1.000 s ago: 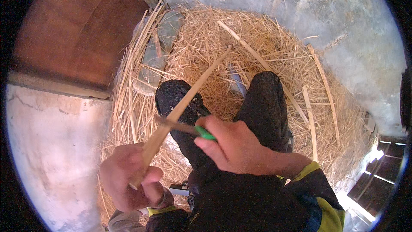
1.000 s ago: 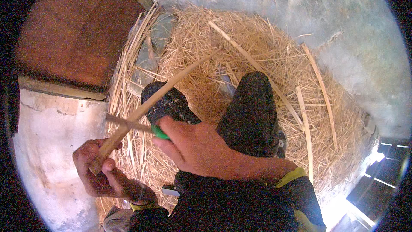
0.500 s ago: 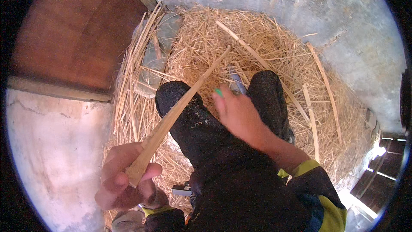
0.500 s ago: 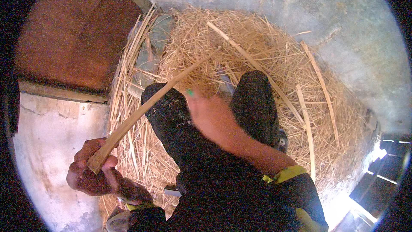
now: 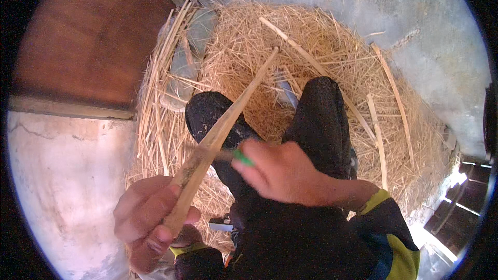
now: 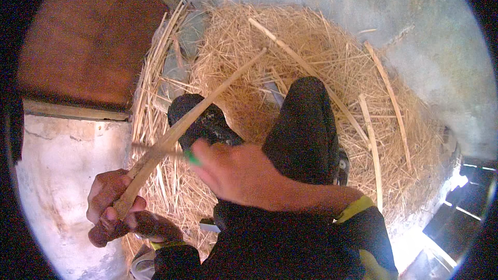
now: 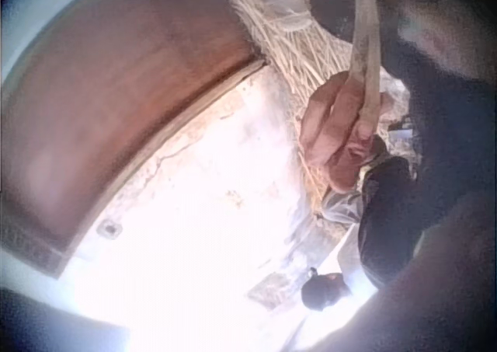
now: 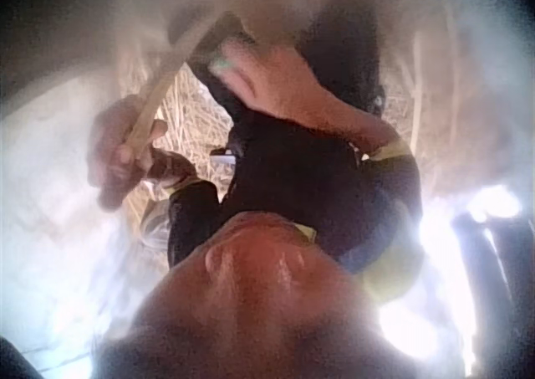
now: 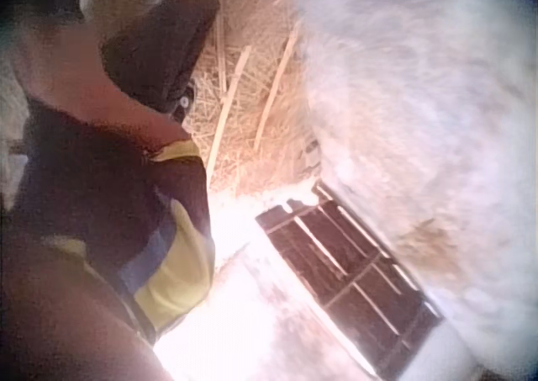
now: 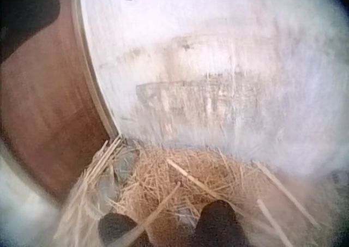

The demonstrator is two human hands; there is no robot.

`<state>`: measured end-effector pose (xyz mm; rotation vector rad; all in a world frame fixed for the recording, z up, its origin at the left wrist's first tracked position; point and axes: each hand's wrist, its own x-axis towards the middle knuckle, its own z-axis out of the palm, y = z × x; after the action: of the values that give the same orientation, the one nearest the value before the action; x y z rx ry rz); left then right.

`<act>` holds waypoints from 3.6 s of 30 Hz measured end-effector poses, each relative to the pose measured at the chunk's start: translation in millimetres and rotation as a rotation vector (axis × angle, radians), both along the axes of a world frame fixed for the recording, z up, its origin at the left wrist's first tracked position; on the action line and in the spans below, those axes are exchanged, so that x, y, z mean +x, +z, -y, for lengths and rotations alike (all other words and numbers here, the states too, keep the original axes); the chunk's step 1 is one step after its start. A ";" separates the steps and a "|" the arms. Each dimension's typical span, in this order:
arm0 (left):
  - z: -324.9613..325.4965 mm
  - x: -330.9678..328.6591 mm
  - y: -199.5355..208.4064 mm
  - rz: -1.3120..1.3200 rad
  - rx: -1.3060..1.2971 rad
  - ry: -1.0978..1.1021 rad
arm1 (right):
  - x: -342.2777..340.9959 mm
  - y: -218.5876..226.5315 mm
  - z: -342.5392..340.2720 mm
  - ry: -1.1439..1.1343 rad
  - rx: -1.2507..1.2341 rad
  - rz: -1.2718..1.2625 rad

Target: The person sits on a straw-covered floor and uses a green utility knife to shave a long, thin piece of bamboo. They hold the bamboo with their left hand and repeatedly scrape the blade along its length to remove the outer layer, creating wood shavings.

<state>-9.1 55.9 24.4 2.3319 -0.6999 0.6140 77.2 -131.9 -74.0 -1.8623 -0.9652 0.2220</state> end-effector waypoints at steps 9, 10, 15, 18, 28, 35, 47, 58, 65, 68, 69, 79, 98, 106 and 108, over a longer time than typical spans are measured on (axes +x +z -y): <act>-10.3 -17.0 2.2 -0.190 -0.177 0.157 | 16.2 -19.6 1.5 -0.218 -0.074 0.000; -8.4 -17.7 5.2 -0.234 -0.118 0.161 | 10.5 -20.9 -0.5 -0.203 -0.042 0.013; 0.9 8.5 2.1 0.052 0.138 0.090 | 33.0 -56.8 -10.5 -0.364 -0.167 0.129; -5.5 13.7 -9.2 0.264 0.082 0.093 | 42.3 -53.7 -14.1 -0.382 -0.214 0.092; -8.4 5.6 -12.1 0.230 0.017 0.110 | 75.3 -122.7 12.6 -0.509 -0.440 0.052; -9.7 -0.9 -7.1 0.093 -0.069 0.100 | 29.0 -40.1 -5.8 -0.227 -0.075 -0.030; -15.3 0.4 -9.1 0.111 -0.198 0.144 | 46.5 -79.9 -15.2 -0.313 -0.251 0.037; -20.0 -17.2 -27.3 0.067 -0.514 0.270 | 39.4 -55.2 -10.8 -0.292 -0.019 -0.027; 5.9 8.7 -24.6 0.265 -0.222 0.155 | 58.9 -92.4 -10.6 -0.415 -0.355 -0.185; 10.8 11.6 -30.0 0.338 -0.258 0.203 | 56.0 -93.3 -4.0 -0.389 -0.203 -0.074; 10.3 11.8 -30.4 0.345 -0.251 0.202 | 46.5 -76.3 -9.1 -0.303 -0.142 -0.065; 12.3 9.7 -31.1 0.406 -0.283 0.439 | 42.2 -60.8 -15.0 -0.292 -0.112 -0.084; 53.6 15.5 -33.2 0.463 -0.397 0.779 | 47.0 -63.7 -15.0 -0.361 -0.294 -0.053; 38.1 5.2 -38.3 0.376 -0.281 0.528 | 10.9 13.5 -7.2 0.004 -0.076 -0.168; 30.4 -1.1 -41.2 0.328 -0.270 0.451 | 1.2 22.1 -5.4 0.067 0.041 -0.115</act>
<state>-10.3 25.5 -16.7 2.1591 -0.1989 1.2308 78.3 -126.6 -52.0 -1.7618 -0.9472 0.3431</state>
